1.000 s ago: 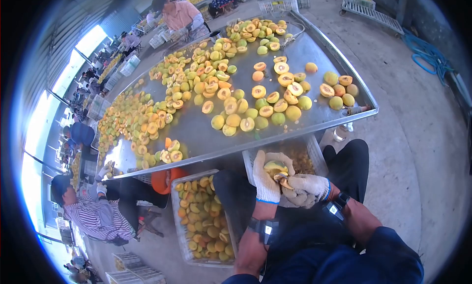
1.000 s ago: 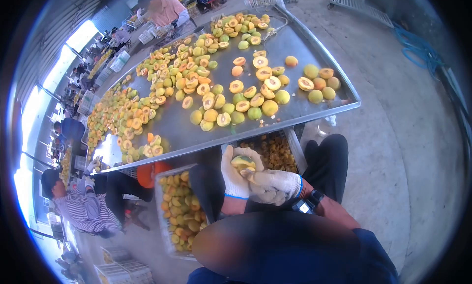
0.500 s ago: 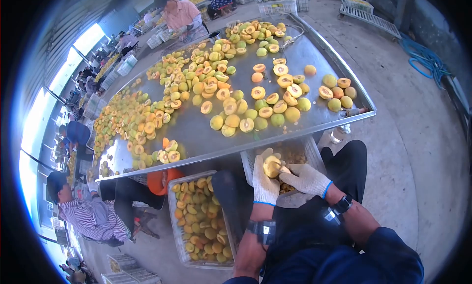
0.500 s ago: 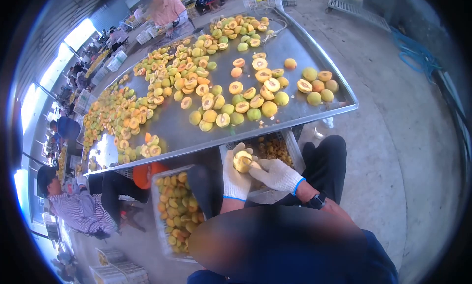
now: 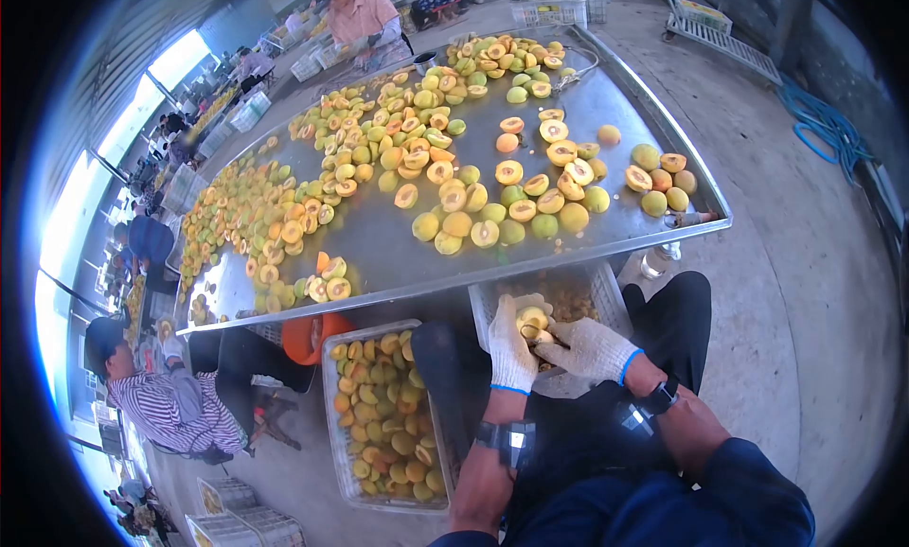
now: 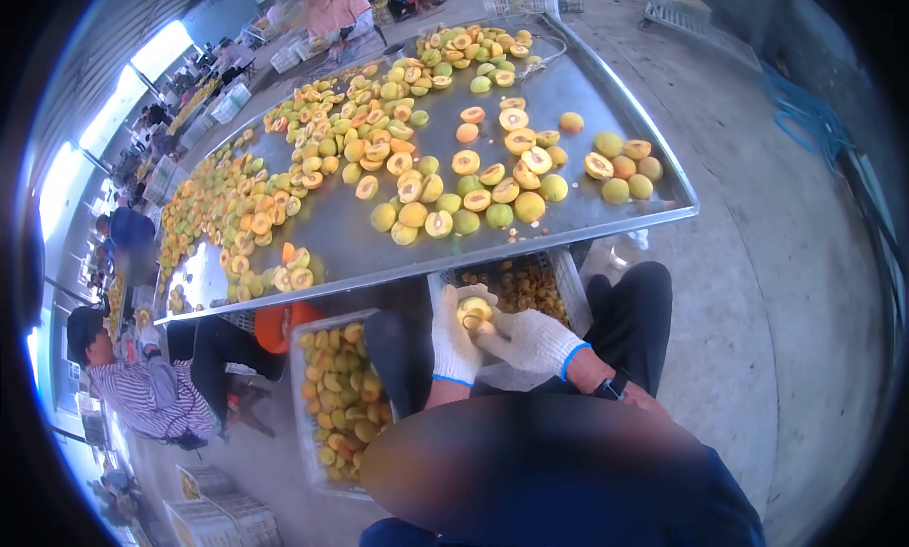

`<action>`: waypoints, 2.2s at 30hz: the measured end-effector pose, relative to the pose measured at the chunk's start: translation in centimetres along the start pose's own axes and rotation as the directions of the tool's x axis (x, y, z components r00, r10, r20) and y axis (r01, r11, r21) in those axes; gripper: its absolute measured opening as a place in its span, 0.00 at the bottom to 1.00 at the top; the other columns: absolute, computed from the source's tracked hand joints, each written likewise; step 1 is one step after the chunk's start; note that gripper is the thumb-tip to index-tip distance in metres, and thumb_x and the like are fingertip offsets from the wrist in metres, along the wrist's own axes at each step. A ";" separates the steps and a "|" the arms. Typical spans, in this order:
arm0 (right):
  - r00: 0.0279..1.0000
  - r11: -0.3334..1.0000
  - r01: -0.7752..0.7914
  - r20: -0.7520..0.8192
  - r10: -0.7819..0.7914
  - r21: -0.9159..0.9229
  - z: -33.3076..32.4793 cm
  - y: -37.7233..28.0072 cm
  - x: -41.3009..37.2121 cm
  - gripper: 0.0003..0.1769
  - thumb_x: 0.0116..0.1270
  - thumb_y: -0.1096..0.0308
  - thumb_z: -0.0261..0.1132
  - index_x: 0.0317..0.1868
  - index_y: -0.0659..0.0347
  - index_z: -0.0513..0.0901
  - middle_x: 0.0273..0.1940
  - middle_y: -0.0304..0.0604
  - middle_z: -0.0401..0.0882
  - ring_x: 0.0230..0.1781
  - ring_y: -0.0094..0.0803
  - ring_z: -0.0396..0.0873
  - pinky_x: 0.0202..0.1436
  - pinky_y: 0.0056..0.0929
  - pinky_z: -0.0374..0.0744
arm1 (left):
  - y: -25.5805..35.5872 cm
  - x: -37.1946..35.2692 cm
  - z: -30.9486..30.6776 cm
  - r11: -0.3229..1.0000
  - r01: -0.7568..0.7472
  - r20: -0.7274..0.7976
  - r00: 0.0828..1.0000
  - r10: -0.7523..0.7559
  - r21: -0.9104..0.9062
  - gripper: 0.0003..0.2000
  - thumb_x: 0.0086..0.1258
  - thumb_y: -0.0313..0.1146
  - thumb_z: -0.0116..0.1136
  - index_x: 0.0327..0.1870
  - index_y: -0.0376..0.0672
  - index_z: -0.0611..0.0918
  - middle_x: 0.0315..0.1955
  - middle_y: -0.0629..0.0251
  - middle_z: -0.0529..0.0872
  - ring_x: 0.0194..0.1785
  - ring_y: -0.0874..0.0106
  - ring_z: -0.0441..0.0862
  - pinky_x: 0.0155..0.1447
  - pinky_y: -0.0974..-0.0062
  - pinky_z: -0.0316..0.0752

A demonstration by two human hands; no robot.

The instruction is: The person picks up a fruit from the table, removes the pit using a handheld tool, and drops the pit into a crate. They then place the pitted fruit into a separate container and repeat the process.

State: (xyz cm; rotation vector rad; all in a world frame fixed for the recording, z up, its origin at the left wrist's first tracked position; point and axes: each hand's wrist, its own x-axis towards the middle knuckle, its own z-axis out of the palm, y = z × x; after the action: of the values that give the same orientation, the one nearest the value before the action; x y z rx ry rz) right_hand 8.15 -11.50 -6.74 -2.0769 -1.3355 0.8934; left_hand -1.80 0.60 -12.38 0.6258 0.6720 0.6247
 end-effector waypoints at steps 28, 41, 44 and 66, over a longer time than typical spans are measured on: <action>0.918 0.945 -0.255 -0.254 0.304 0.207 -0.7 5.5 -2.2 0.20 0.75 0.57 0.64 0.46 0.70 0.83 0.32 0.64 0.85 0.37 0.57 0.88 0.41 0.46 0.80 | 15.0 -4.4 -21.5 0.821 -0.415 -0.573 0.588 0.571 0.392 0.20 0.78 0.38 0.59 0.65 0.36 0.81 0.60 0.58 0.81 0.61 0.65 0.79 0.60 0.61 0.81; 0.905 0.867 -0.281 -0.185 0.382 0.412 0.1 0.6 0.7 0.13 0.79 0.64 0.61 0.43 0.69 0.81 0.24 0.34 0.77 0.22 0.19 0.75 0.25 0.27 0.73 | 19.2 -0.9 -39.9 0.570 -0.072 -0.511 0.360 0.780 0.819 0.24 0.77 0.36 0.63 0.67 0.28 0.80 0.62 0.51 0.86 0.60 0.63 0.83 0.67 0.68 0.76; 0.918 0.878 -0.249 -0.190 0.348 0.408 0.9 0.5 1.5 0.14 0.78 0.63 0.61 0.41 0.68 0.80 0.23 0.35 0.77 0.21 0.19 0.75 0.25 0.27 0.73 | 18.7 3.4 -45.0 0.392 0.081 -0.386 0.437 0.812 0.916 0.27 0.74 0.37 0.63 0.72 0.37 0.78 0.64 0.42 0.84 0.61 0.47 0.85 0.70 0.58 0.76; 0.920 0.887 -0.299 -0.141 0.366 0.352 1.7 -0.5 1.3 0.15 0.76 0.63 0.63 0.49 0.69 0.83 0.23 0.42 0.80 0.22 0.26 0.82 0.29 0.31 0.79 | 13.5 3.6 -49.4 -0.237 0.405 -0.173 0.750 0.639 0.883 0.27 0.70 0.38 0.60 0.72 0.50 0.81 0.80 0.54 0.70 0.78 0.43 0.69 0.77 0.46 0.68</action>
State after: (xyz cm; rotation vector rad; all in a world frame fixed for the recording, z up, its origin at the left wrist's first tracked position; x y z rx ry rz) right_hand 6.94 -10.04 -7.87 -2.0957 -0.6768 0.9364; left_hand -39.30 27.42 -34.91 2.2633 1.9501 0.3034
